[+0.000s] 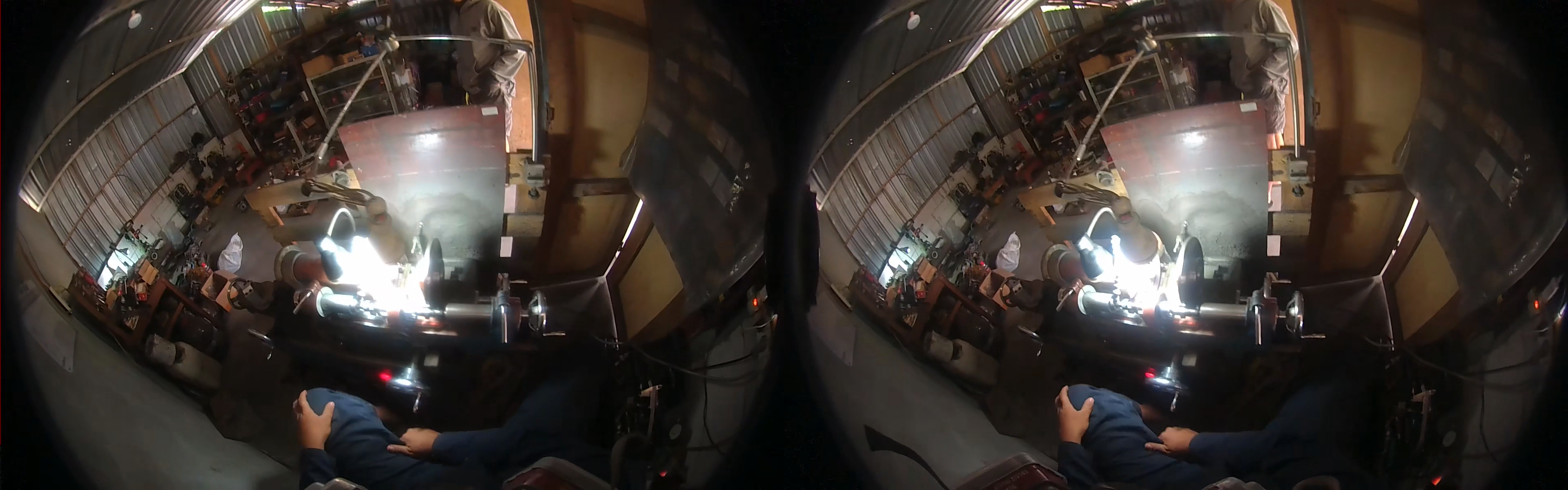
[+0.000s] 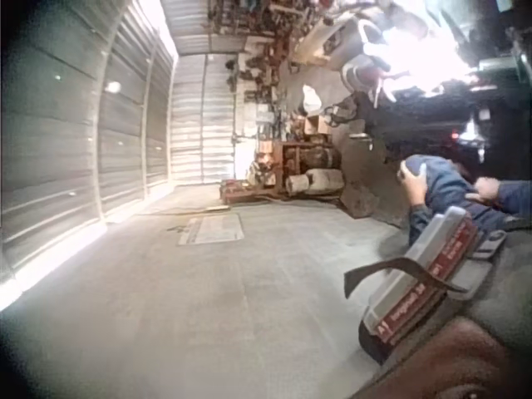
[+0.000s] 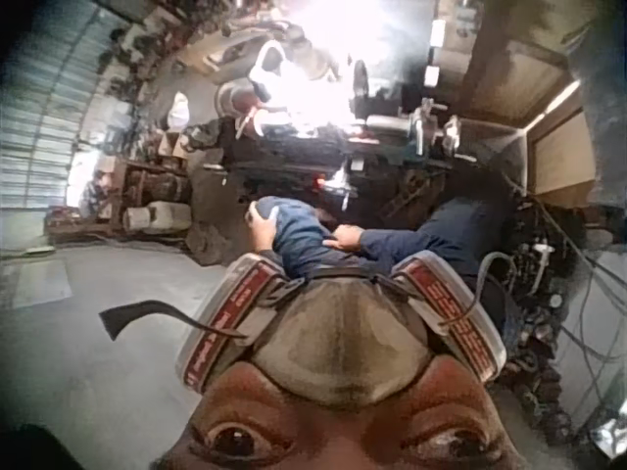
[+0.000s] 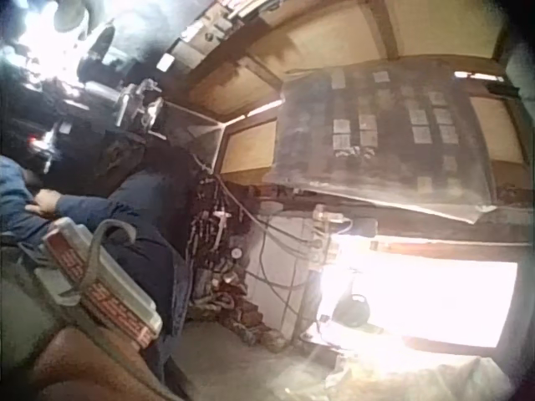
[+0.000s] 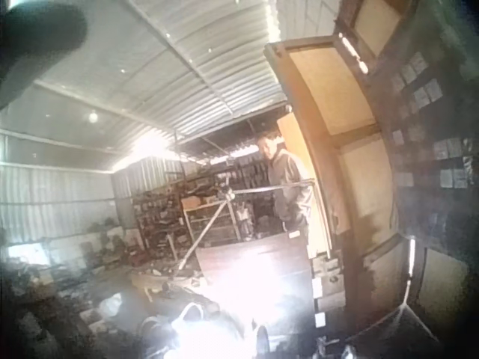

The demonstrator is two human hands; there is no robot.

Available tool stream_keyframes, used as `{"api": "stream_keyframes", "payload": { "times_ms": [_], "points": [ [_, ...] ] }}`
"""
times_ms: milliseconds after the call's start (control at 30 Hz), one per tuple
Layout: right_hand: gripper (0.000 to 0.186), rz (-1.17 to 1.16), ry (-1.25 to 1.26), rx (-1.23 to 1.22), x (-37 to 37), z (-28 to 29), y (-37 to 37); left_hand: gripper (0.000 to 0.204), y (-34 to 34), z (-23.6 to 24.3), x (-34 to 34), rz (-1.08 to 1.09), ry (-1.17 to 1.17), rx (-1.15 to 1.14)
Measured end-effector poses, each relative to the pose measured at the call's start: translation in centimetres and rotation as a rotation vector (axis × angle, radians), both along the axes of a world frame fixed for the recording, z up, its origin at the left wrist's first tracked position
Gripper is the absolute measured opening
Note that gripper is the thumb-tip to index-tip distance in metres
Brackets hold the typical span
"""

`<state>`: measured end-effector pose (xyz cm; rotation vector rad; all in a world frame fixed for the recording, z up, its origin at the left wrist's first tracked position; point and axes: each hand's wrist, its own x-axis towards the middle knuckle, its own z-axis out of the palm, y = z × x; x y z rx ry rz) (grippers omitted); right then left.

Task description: Operating a metal lathe to shape a cylindrical metal workpiece.

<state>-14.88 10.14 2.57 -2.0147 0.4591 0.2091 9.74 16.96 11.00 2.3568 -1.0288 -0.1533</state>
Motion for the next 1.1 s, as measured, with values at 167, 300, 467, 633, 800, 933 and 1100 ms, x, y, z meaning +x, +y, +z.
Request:
{"api": "stream_keyframes", "payload": {
  "times_ms": [167,300,467,633,800,933,1100],
  "points": [
    [0.051,-0.128,-0.543,-0.308,-0.3,0.7,-0.1,0.073,-1.1,-0.1,-3.1,0.064,-0.096,-0.119],
    [0.051,-0.024,-0.535,-0.024,0.2,3.9,0.8,0.051,-2.1,-1.0,-1.6,0.261,-0.017,-0.158],
    [0.083,0.127,0.052,0.117,-0.5,3.7,-0.7,0.05,-3.6,0.9,-2.0,0.169,-0.126,0.041],
    [0.093,0.103,0.002,0.124,-1.4,-0.1,-1.0,0.046,-5.8,-0.1,-1.2,-0.011,-0.11,-0.057],
    [0.074,0.034,-0.299,-0.124,-2.2,0.6,-1.8,0.041,-8.0,1.5,-1.1,0.145,0.346,-0.091],
    [0.068,-0.051,-0.436,-0.183,-2.4,1.4,-2.2,0.043,-9.1,0.9,0.0,0.279,0.14,-0.103],
    [0.049,-0.172,-0.623,-0.329,-2.4,0.1,-2.2,0.051,-11.0,-0.1,-0.5,0.397,-0.059,-0.052]
  ]
}}
